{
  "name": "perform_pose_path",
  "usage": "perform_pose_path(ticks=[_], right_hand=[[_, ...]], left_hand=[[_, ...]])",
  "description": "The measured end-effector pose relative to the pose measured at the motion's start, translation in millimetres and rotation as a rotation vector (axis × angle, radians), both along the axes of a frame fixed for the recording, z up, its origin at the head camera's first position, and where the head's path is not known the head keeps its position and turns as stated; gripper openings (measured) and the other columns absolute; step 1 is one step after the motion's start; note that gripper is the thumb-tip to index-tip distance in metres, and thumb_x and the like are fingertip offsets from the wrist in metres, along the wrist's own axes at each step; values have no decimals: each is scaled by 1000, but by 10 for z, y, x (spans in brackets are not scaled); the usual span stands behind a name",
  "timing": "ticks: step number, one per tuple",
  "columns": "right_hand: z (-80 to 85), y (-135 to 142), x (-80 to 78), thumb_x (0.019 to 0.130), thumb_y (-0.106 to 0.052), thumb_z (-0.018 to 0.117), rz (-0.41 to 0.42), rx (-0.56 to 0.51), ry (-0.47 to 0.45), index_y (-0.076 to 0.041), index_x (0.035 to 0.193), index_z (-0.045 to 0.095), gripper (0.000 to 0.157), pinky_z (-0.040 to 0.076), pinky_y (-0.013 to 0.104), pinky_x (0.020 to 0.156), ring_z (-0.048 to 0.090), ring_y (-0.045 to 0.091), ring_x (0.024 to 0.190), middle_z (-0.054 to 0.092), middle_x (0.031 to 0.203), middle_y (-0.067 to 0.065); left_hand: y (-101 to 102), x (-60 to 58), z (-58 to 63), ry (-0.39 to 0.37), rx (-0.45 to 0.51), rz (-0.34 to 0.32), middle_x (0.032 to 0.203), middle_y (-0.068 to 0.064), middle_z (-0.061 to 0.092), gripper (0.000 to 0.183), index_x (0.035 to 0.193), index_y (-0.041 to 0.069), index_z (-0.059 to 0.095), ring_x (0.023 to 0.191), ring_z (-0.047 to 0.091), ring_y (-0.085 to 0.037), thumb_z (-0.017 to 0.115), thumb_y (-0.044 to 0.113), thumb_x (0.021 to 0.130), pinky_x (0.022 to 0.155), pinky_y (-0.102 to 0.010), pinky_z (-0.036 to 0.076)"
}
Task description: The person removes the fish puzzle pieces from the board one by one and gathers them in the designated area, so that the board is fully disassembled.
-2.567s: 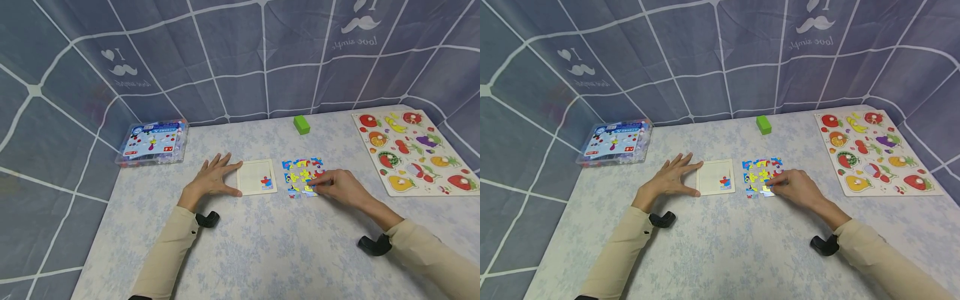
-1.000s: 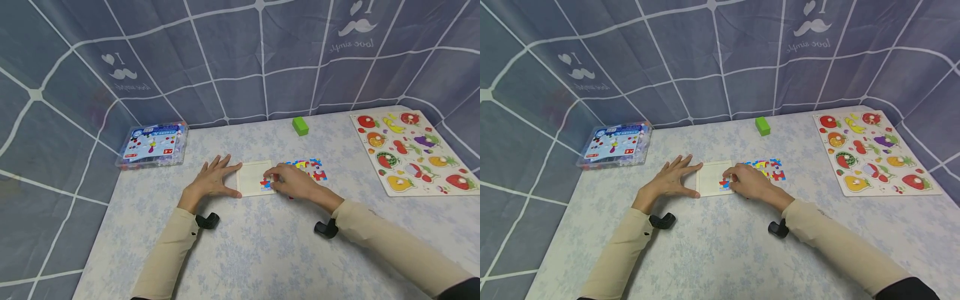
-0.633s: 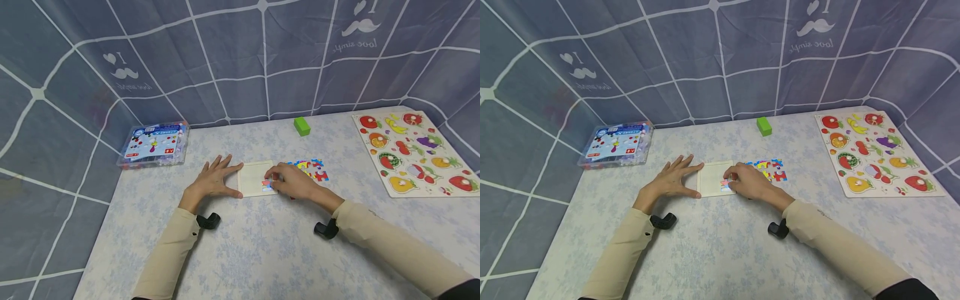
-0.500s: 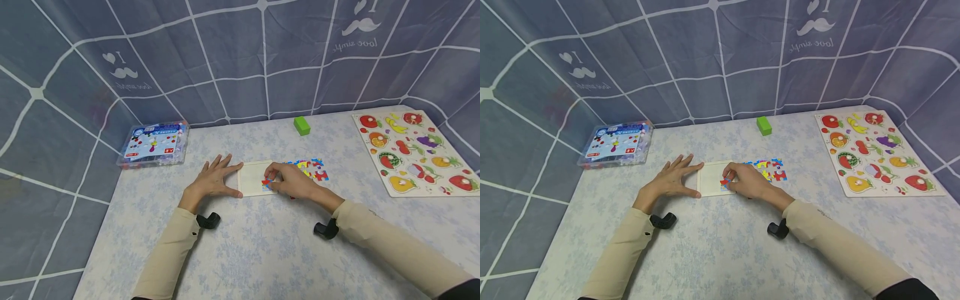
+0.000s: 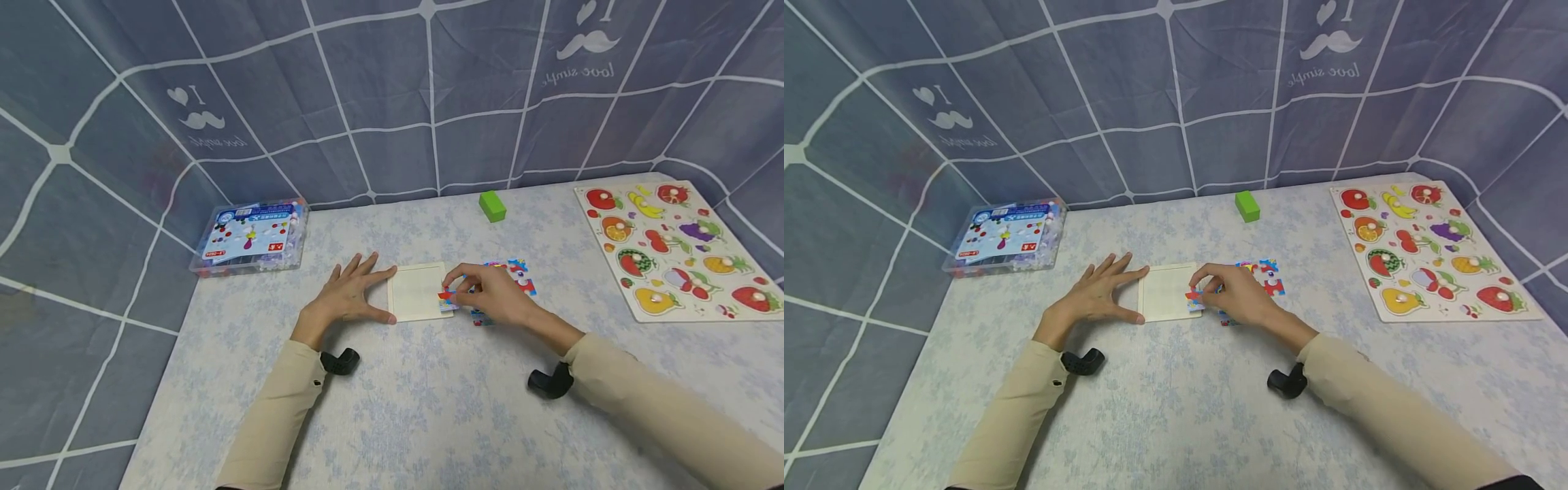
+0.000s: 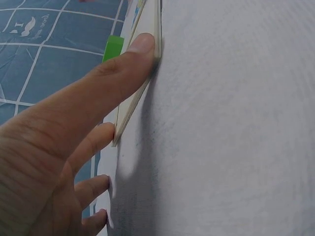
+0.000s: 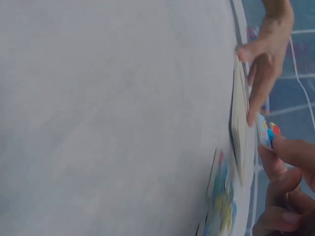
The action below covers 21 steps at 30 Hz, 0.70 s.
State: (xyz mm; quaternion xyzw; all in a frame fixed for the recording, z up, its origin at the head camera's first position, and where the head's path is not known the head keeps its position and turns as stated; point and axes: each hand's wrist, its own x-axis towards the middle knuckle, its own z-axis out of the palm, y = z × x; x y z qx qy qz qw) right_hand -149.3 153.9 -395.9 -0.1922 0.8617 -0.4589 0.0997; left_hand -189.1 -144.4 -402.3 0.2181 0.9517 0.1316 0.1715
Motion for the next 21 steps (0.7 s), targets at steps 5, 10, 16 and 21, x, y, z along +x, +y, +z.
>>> perform_pose_path(ticks=[5, 10, 16, 21], right_hand=[[-2, 345, 78, 88, -5, 69, -59, 29, -10, -17, 106, 72, 22, 40, 24, 55, 57, 16, 67, 72, 81, 1], [-20, 720, 194, 90, -11, 71, -132, 50, -41, -12, 112, 72, 22, 45, 25, 59, 60, 18, 73, 72, 84, 2], [-32, 1085, 305, 91, -14, 70, -186, 118, -62, -9, 118, 71, 27, 47, 25, 60, 59, 15, 73, 72, 88, 3], [-49, 1207, 342, 91, -11, 70, -202, 170, -47, -7, 117, 71, 27, 46, 23, 58, 59, 13, 73, 72, 88, 3]], left_hand=[[0, -2, -11, 4, 5, -9, 165, -4, 6, 103, 155, 36, 31, 150, -2, -34, 77, 67, 69, 116, -62, -1], [-2, -3, -16, 7, 5, -13, 165, -4, 7, 103, 155, 35, 31, 150, -2, -35, 78, 67, 69, 116, -63, -1], [-4, 2, -6, 4, 10, -13, 165, -4, 6, 103, 154, 35, 31, 150, -2, -34, 78, 67, 69, 116, -62, -1], [-10, -1, -12, 6, 16, -16, 165, -4, 6, 102, 155, 34, 31, 150, -2, -35, 77, 67, 69, 116, -63, -1]])
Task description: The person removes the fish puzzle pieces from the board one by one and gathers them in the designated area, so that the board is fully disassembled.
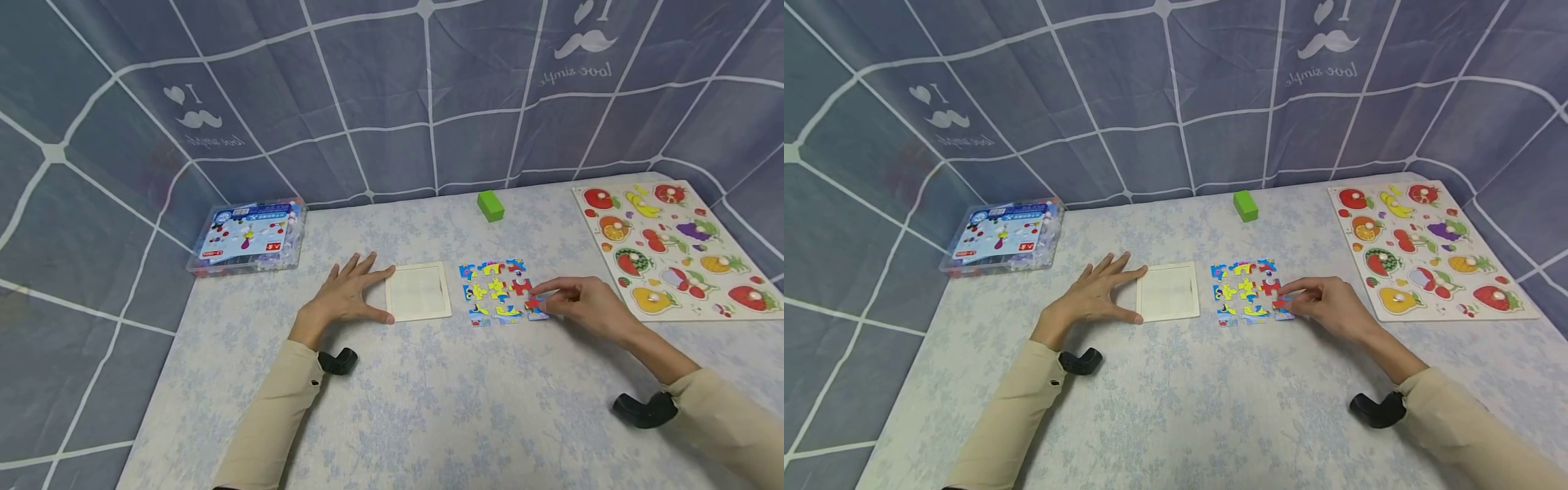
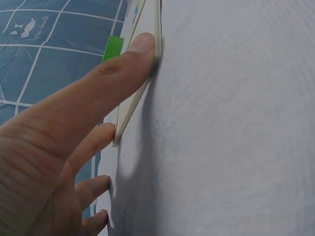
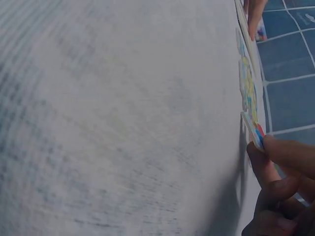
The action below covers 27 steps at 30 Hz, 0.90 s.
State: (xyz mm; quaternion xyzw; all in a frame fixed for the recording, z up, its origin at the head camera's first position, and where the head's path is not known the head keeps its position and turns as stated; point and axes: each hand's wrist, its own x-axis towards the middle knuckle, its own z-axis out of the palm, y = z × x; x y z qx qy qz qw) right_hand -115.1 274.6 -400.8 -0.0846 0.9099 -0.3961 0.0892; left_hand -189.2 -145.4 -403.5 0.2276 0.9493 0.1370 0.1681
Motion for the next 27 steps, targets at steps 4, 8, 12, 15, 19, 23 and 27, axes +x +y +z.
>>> perform_pose_path(ticks=[4, 8, 12, 15, 19, 23, 27], right_hand=[[-20, -5, -3, 89, -11, 72, -12, 47, 2, -6, 116, 71, 28, 43, 23, 57, 57, 13, 70, 72, 85, 1], [-14, -33, -11, 87, -16, 74, -49, 102, -10, -6, 106, 73, 22, 43, 24, 57, 57, 14, 71, 70, 80, -1], [-3, -57, -25, 85, -18, 74, -78, 127, -24, -5, 98, 75, 18, 44, 24, 56, 59, 15, 71, 70, 78, -1], [-11, -71, -34, 85, -17, 74, -89, 138, -24, -4, 95, 75, 16, 43, 24, 55, 56, 15, 69, 68, 77, -1], [-39, -81, -38, 85, -15, 75, -96, 146, -13, -4, 92, 73, 14, 41, 23, 54, 52, 14, 67, 62, 74, 0], [-44, -76, -29, 85, -15, 75, -91, 149, 2, -4, 92, 73, 13, 40, 23, 54, 52, 15, 68, 61, 74, 0], [-17, -57, -37, 88, -17, 72, -85, 167, 28, -6, 92, 73, 11, 42, 24, 54, 53, 16, 67, 62, 73, 0]], left_hand=[[-1, 0, 4, -3, 5, 0, 165, -6, 6, 102, 155, 33, 32, 150, -3, -35, 77, 66, 70, 116, -63, -2], [13, -2, 4, -6, 2, -1, 165, -5, 6, 102, 155, 34, 31, 150, -3, -35, 78, 65, 70, 116, -62, -2], [28, -3, 5, -2, -1, -4, 165, -5, 6, 102, 155, 34, 31, 150, -2, -34, 78, 65, 70, 116, -63, -1], [36, -4, 4, 0, -1, -8, 165, -5, 7, 102, 155, 34, 32, 150, -2, -35, 78, 65, 69, 116, -63, -1], [43, -9, 3, -5, 0, -8, 165, -5, 7, 102, 155, 34, 32, 150, -2, -34, 78, 65, 69, 116, -62, -1], [43, -11, 7, -13, 3, -8, 165, -4, 6, 102, 155, 34, 31, 150, -3, -33, 78, 65, 69, 116, -62, -2], [36, -3, 17, -9, -4, -24, 165, -6, 6, 102, 155, 33, 30, 150, -2, -35, 76, 66, 70, 115, -63, 0]])
